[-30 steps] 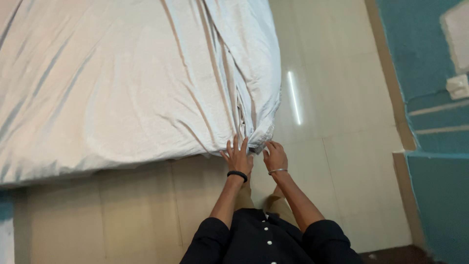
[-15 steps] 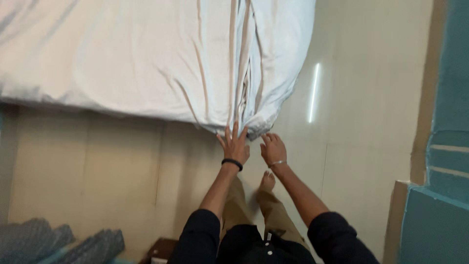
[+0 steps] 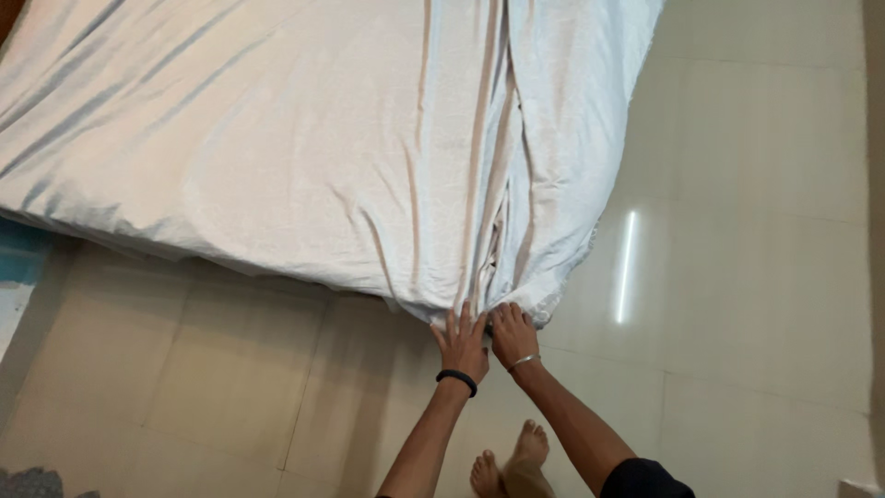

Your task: The person spreads a white sheet over a mattress and tucks the edges under the mattress along one side of the bed.

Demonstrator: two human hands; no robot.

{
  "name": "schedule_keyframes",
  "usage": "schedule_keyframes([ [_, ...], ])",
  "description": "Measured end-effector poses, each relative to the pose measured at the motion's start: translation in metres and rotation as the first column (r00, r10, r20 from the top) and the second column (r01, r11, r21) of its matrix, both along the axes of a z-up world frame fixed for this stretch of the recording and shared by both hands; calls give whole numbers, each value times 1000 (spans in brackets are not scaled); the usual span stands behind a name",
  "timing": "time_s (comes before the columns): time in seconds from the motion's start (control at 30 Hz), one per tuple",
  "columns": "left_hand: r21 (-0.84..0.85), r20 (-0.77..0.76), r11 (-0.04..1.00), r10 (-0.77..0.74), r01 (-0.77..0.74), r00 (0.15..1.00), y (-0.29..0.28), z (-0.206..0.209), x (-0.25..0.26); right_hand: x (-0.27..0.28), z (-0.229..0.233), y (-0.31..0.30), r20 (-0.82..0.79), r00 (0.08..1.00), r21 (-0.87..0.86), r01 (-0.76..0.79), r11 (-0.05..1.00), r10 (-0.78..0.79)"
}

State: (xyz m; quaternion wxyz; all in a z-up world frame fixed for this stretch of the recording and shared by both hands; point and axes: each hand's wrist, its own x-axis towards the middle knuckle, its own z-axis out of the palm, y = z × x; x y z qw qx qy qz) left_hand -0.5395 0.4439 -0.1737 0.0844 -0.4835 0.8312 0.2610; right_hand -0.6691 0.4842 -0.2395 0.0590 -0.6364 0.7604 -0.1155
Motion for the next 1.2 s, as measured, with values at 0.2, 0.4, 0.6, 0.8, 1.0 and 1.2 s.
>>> schedule_keyframes([
  [0.2,-101,68,989,-101,107,993,-10,-40,9,16,3,-25,-78,997,-21,-5,1000,3],
  [0.4,-130,8,986,-100,101,995,-11,-42,15,13,-13,-28,-133,990,-67,36,997,-45],
  [0.6,-89,12,991,-103,104,995,-13,-39,13,1,-33,-29,-52,997,-80,53,995,-58],
  [0.8,-174,30,979,-101,105,994,7,-37,9,-18,-46,-3,-2,1000,-108,-7,994,6],
  [1.0,-63,43,996,-59,62,997,37,-9,-2,-34,-12,47,128,985,-139,-96,986,114],
  [1.2,-5,43,999,-41,41,998,70,5,-6,-56,0,115,147,984,203,-129,971,100],
])
